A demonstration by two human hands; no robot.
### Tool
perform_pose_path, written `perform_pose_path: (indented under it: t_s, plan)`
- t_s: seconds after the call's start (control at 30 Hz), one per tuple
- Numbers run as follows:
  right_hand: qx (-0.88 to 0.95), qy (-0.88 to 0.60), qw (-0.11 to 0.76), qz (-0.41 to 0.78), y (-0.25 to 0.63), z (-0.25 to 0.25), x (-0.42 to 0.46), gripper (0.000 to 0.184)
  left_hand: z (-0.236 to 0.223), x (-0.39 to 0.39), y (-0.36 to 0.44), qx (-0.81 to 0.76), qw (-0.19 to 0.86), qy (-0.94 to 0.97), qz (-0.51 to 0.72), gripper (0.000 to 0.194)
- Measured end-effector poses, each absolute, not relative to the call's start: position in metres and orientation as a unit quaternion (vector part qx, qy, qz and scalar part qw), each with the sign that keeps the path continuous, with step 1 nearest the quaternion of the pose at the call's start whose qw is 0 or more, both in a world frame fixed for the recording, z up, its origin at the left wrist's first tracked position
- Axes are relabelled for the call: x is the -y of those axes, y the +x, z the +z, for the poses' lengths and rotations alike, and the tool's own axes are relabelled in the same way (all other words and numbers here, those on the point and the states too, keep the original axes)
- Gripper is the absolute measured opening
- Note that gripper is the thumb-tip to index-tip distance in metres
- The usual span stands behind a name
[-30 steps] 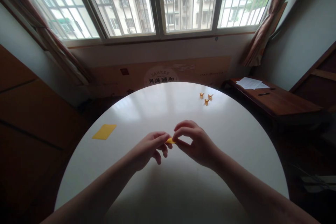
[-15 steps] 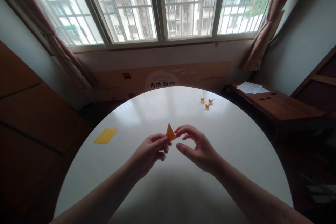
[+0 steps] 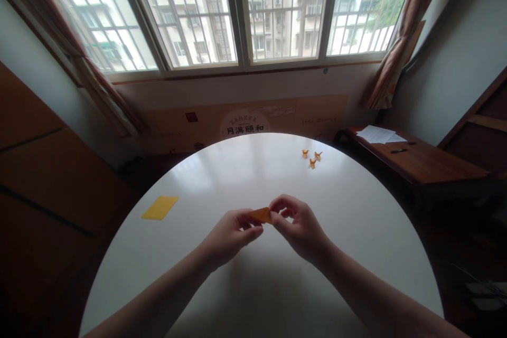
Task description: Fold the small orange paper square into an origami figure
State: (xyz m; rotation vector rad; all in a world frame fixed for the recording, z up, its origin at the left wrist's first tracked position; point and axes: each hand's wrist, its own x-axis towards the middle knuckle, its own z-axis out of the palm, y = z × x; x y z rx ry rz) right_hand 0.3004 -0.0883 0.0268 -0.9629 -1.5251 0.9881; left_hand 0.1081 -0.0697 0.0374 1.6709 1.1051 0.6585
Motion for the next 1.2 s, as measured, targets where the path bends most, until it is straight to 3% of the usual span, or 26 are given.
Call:
perform_pose_path:
  t_s: [0.17, 0.4, 1.07, 1.2]
  plan:
    - [0.671, -0.461, 0.447, 0.37, 0.305, 0.033, 0.089, 0.006, 0.049, 0.068, 0.102, -0.484, 0.349, 0.709, 0.376, 0.018]
    - [0.719, -0.47, 0.382, 0.341, 0.297, 0.037, 0.094, 0.009, 0.051, 0.08, 0.108, -0.424, 0.337, 0.77, 0.338, 0.011]
    - [0.693, -0.429, 0.407, 0.412, 0.29, 0.029, 0.095, 0.004, 0.033, 0.08, 0.116, -0.421, 0.506, 0.638, 0.399, 0.003]
    - [0.646, -0.417, 0.435, 0.468, 0.292, 0.025, 0.09, 0.007, 0.031, 0.077, 0.115, -0.408, 0.539, 0.631, 0.38, 0.017]
